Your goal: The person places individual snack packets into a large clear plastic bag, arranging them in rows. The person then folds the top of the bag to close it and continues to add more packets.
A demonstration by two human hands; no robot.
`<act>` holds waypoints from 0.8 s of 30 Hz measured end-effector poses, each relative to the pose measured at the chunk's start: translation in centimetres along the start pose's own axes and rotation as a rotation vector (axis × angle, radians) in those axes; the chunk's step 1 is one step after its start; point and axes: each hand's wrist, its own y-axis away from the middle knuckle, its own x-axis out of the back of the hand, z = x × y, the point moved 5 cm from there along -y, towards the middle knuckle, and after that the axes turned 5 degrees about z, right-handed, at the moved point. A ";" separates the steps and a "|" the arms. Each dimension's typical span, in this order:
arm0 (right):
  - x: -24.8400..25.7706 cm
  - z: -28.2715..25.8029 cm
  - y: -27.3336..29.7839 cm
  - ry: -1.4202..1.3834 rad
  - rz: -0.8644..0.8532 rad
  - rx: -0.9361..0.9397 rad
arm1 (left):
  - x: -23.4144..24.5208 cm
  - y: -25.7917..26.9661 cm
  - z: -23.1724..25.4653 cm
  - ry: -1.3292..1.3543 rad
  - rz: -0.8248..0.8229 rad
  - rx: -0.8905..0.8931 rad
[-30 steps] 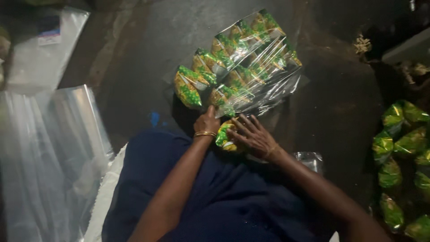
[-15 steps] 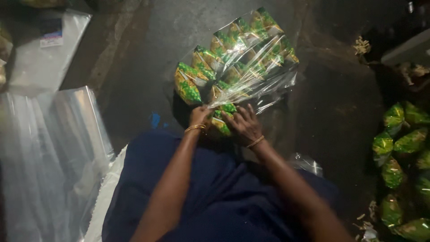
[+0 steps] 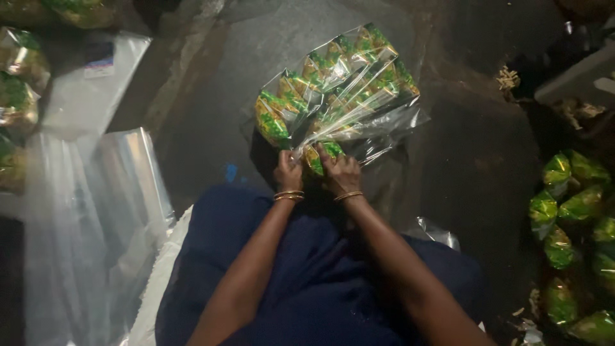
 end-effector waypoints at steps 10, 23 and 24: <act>-0.9 -3.2 -1.6 0.231 -0.117 -0.057 | -0.2 1.0 2.5 -0.222 -0.076 -0.224; -2.2 0.1 7.8 -0.609 0.122 -0.308 | 0.4 1.6 3.5 -0.145 -0.124 -0.082; -4.5 0.1 8.1 -0.563 0.003 -0.311 | 0.3 2.4 3.9 -0.252 -0.175 -0.081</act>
